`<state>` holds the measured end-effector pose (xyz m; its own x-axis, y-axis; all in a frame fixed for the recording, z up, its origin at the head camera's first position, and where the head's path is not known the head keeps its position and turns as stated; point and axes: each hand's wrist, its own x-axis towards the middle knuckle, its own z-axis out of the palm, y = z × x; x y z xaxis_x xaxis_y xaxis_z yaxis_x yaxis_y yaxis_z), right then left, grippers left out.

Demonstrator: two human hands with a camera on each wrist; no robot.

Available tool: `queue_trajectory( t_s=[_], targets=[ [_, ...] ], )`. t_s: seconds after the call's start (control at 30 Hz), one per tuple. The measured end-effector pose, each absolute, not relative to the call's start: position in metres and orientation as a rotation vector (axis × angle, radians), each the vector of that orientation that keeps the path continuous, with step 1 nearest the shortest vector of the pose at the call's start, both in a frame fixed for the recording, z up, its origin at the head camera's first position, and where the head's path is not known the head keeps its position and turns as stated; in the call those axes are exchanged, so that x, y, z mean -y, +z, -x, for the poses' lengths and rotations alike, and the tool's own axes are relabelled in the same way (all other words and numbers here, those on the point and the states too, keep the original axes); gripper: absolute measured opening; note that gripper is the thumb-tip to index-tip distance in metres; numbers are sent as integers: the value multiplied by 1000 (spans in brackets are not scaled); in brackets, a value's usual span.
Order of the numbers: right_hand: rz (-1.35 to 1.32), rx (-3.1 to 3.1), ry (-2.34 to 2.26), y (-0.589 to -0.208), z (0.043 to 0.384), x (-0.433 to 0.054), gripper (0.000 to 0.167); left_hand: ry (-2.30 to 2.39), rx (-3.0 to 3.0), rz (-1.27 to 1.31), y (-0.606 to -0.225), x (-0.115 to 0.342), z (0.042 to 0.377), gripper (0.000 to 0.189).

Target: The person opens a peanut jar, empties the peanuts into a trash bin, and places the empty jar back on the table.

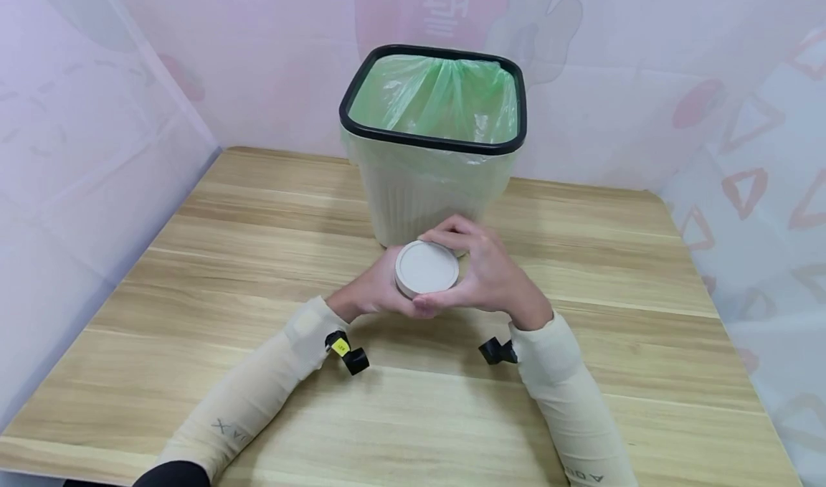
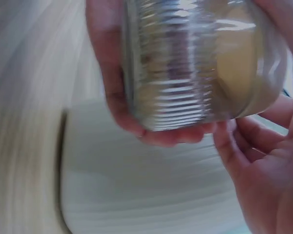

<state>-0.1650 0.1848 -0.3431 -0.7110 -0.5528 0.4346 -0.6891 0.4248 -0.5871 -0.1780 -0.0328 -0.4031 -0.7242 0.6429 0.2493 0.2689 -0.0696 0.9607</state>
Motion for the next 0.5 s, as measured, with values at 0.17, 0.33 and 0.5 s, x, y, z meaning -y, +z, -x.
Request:
queue_trajectory(
  t_s=[0.17, 0.33, 0.5],
  targets=[
    [-1133, 2530, 1103, -337, 163, -187, 81, 1876, -1931, -992, -401, 32, 178, 80],
    [-1157, 2575, 1076, -335, 163, -189, 89, 1881, -1947, -981, -399, 33, 180, 84],
    [-1148, 2577, 1081, -333, 164, -191, 97, 1901, -1975, -946, -397, 35, 181, 86]
  ],
)
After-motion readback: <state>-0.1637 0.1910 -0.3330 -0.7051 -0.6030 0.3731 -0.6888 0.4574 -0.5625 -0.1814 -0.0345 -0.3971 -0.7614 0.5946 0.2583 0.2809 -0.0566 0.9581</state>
